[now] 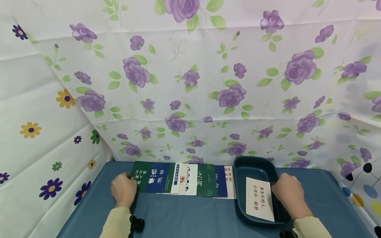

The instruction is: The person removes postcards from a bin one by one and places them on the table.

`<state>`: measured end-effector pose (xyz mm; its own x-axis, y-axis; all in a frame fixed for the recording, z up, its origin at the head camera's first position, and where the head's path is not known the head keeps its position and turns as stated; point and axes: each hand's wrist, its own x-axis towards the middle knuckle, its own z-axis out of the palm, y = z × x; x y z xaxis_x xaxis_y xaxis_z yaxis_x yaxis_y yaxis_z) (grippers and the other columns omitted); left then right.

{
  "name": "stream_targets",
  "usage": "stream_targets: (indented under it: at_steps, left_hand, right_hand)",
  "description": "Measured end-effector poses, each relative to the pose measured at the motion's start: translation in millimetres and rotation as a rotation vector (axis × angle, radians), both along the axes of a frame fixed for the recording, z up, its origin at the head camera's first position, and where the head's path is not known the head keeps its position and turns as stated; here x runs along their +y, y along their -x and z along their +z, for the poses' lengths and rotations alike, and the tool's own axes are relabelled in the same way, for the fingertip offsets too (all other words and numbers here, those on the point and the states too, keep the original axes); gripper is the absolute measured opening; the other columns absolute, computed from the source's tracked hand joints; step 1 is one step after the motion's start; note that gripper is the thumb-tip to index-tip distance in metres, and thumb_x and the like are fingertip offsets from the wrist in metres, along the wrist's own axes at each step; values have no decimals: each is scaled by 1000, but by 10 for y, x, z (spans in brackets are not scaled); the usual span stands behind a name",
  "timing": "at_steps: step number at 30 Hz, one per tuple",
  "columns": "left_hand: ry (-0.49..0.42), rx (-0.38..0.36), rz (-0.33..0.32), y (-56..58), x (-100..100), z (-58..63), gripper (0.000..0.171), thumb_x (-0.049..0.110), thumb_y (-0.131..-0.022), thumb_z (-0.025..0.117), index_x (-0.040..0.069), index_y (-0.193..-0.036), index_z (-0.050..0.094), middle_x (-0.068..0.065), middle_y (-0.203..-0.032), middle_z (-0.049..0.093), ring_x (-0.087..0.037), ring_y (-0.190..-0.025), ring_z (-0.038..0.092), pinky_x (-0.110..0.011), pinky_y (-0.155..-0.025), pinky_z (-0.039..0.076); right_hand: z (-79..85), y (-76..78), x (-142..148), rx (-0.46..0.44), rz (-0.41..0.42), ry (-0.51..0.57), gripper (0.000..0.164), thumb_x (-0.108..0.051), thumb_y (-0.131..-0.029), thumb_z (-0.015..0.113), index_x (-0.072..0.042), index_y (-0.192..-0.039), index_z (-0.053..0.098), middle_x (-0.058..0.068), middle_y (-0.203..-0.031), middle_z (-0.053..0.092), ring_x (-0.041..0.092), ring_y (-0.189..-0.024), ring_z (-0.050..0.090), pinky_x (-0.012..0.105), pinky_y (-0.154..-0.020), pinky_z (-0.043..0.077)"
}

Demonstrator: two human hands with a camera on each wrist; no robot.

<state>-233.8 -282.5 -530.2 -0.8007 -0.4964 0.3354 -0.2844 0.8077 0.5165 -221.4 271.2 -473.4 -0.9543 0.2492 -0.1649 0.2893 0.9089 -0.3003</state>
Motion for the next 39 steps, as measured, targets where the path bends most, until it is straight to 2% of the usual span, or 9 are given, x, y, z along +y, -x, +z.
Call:
stream_targets:
  at_steps: [3, 7, 14, 20, 24, 29, 34, 39]
  left_hand:
    - [22, 53, -6, 12, 103, 105, 19, 13, -83, 63, 0, -97, 67, -20, -89, 62, -38, -79, 57, -53, -66, 43]
    - [29, 133, -36, 27, 342, 294, 18, 15, -84, 64, 3, -96, 67, -16, -89, 62, -34, -79, 57, -50, -65, 44]
    - [12, 272, -171, 20, 853, 590, 24, 19, -83, 67, 6, -102, 67, -13, -98, 62, -30, -88, 56, -48, -69, 45]
    - [-26, 301, -235, -11, 1309, 734, 38, 21, -78, 72, 4, -111, 62, -10, -102, 61, -25, -93, 55, -42, -73, 46]
    - [-46, 289, -289, -46, 1604, 793, 45, 27, -79, 72, 4, -115, 58, -8, -103, 59, -24, -95, 54, -40, -74, 46]
    - [-63, 261, -386, -109, 1972, 816, 48, 32, -81, 71, 3, -118, 57, -10, -108, 57, -25, -100, 53, -41, -79, 46]
    - [-72, 231, -486, -160, 2353, 775, 52, 35, -82, 69, 3, -121, 54, -10, -113, 55, -24, -104, 52, -38, -82, 45]
    - [-58, 182, -559, -252, 2722, 695, 55, 37, -83, 67, 3, -124, 52, -10, -114, 53, -21, -104, 51, -34, -83, 45]
  right_hand:
    - [-2, -3, 0, 1, -2, 0, 25, -18, -80, 65, 6, -87, 60, 12, -71, 56, 23, -57, 52, 35, -45, 40]
    - [-3, 5, 9, 8, 1, -2, 29, -18, -79, 66, 8, -90, 59, 13, -72, 56, 24, -57, 52, 36, -45, 42]
    - [-10, 9, 26, 7, 14, -5, 30, -19, -79, 66, 7, -90, 58, 14, -72, 56, 25, -58, 52, 36, -45, 42]
    - [-13, 10, 30, 6, 14, -7, 31, -19, -79, 66, 8, -90, 58, 14, -73, 56, 25, -59, 53, 37, -45, 42]
    - [-11, 14, 29, 9, 13, -9, 31, -19, -79, 66, 8, -91, 57, 15, -73, 56, 25, -59, 53, 37, -45, 42]
    - [-2, 13, 28, 10, 16, -12, 30, -19, -79, 67, 7, -90, 58, 14, -72, 56, 25, -59, 52, 37, -45, 42]
    - [4, 13, 26, 11, 12, -13, 27, -19, -79, 67, 5, -86, 59, 12, -71, 56, 24, -58, 52, 36, -45, 41]
    - [-3, 18, 10, -5, 8, -10, 31, -21, -80, 67, 7, -92, 59, 13, -73, 56, 24, -58, 52, 36, -45, 42]
